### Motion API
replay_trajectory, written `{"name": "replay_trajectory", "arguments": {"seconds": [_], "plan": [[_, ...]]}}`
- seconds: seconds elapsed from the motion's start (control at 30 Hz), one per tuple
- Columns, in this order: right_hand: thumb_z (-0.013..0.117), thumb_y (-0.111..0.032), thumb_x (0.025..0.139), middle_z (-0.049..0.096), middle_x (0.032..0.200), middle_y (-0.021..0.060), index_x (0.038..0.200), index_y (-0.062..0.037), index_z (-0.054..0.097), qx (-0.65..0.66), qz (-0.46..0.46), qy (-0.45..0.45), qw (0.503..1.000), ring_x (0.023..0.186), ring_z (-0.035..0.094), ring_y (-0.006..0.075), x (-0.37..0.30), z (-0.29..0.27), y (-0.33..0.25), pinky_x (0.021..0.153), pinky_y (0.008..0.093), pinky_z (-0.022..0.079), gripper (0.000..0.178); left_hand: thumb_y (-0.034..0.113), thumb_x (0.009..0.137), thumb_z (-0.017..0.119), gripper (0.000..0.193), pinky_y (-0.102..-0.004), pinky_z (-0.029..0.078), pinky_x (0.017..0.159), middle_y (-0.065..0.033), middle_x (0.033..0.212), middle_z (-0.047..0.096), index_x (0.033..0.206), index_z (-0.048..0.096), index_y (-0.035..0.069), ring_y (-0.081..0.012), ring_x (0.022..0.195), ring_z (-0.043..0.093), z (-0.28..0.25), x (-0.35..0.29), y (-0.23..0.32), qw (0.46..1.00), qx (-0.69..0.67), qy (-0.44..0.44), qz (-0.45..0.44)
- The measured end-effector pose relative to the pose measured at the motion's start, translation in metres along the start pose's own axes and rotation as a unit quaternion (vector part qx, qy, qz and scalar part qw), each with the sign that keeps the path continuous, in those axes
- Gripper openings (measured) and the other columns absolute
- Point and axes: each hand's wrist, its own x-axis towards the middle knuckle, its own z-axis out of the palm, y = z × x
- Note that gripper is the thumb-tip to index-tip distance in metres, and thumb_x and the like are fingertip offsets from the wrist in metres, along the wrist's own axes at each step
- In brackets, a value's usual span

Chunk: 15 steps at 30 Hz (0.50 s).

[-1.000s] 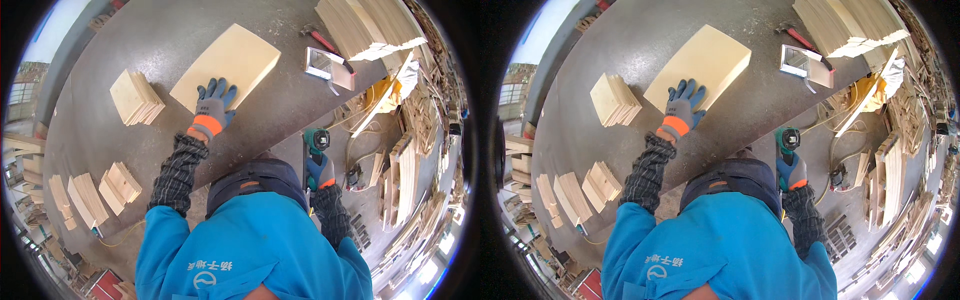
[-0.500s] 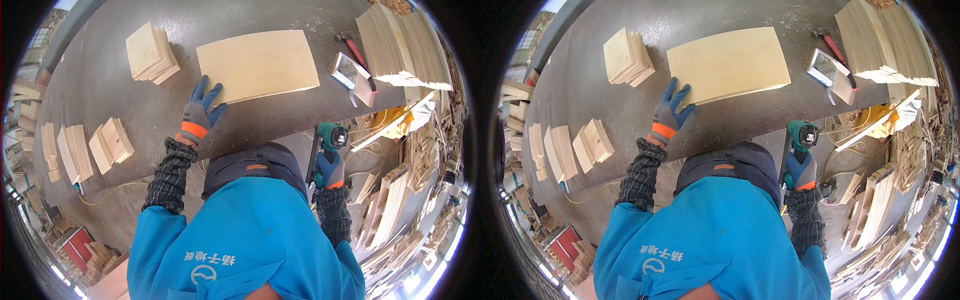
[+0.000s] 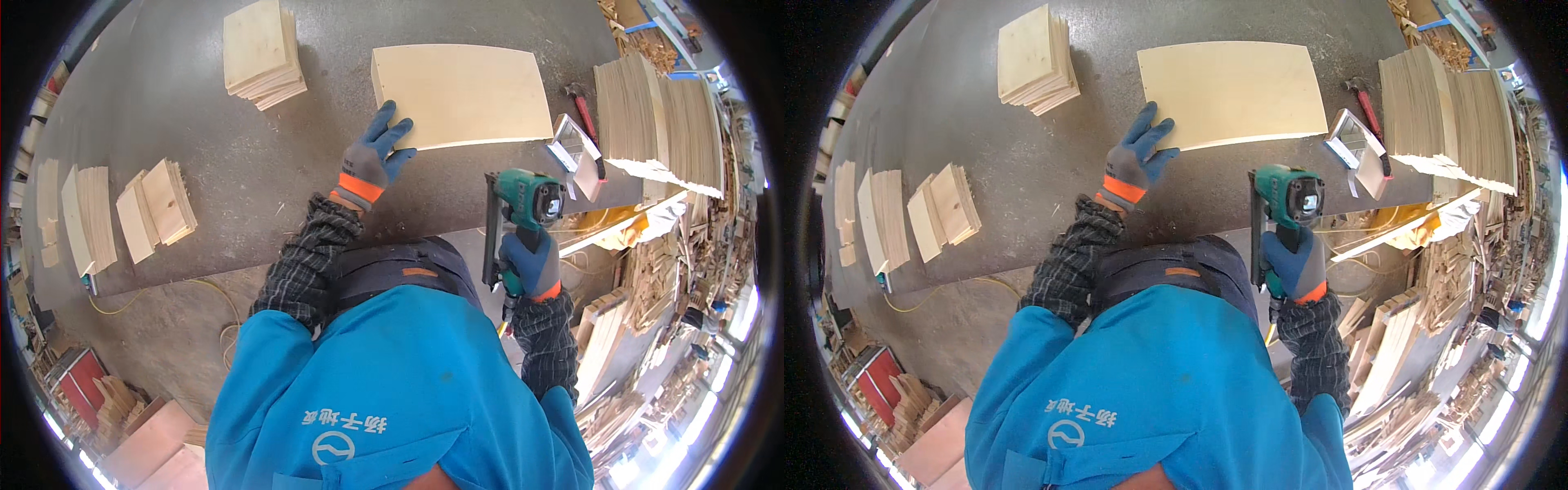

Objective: Assembling and stacking wooden boxes using a pneumatic nail gun and a hammer in a woodworking shop.

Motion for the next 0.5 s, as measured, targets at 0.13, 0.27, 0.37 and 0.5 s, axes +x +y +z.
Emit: {"name": "replay_trajectory", "arguments": {"seconds": [0.13, 0.27, 0.37, 0.5], "plan": [[0.071, -0.015, 0.094, 0.066, 0.075, 0.0026, 0.111, 0.0026, 0.071, 0.035, 0.016, -0.048, 0.998, 0.062, 0.061, 0.0109, 0.008, 0.022, -0.038, 0.057, 0.0294, 0.048, 0.024, 0.012, 0.085, 0.089, 0.048, -0.0402, 0.061, 0.105, -0.0227, 0.157, 0.056, 0.131, 0.074, 0.008, -0.0389, 0.136, 0.064, -0.009, -0.001, -0.019, 0.999, -0.039, -0.019, 0.027], [0.069, -0.015, 0.095, 0.067, 0.079, 0.0029, 0.129, 0.0016, 0.071, 0.007, 0.008, -0.101, 0.995, 0.065, 0.061, 0.0099, 0.026, 0.041, -0.067, 0.061, 0.0291, 0.050, 0.038, 0.010, 0.085, 0.088, 0.047, -0.0406, 0.061, 0.104, -0.0219, 0.154, 0.059, 0.130, 0.075, 0.007, -0.0372, 0.133, 0.067, -0.011, -0.001, -0.019, 0.997, -0.066, -0.020, 0.035], [0.070, -0.018, 0.095, 0.068, 0.081, 0.0032, 0.132, 0.0012, 0.070, 0.006, 0.017, -0.121, 0.993, 0.065, 0.061, 0.0094, 0.041, 0.058, -0.071, 0.061, 0.0288, 0.050, 0.042, 0.010, 0.084, 0.089, 0.047, -0.0406, 0.061, 0.104, -0.0212, 0.152, 0.061, 0.129, 0.075, 0.006, -0.0358, 0.129, 0.069, -0.009, 0.000, -0.020, 0.997, -0.072, -0.013, 0.022], [0.069, -0.019, 0.095, 0.065, 0.079, 0.0038, 0.136, 0.0011, 0.067, 0.014, 0.028, -0.143, 0.989, 0.065, 0.061, 0.0111, 0.049, 0.075, -0.074, 0.060, 0.0288, 0.049, 0.046, 0.011, 0.082, 0.091, 0.048, -0.0401, 0.060, 0.105, -0.0200, 0.152, 0.061, 0.128, 0.076, 0.006, -0.0343, 0.128, 0.070, -0.006, -0.001, -0.025, 0.996, -0.088, -0.007, 0.009]]}}
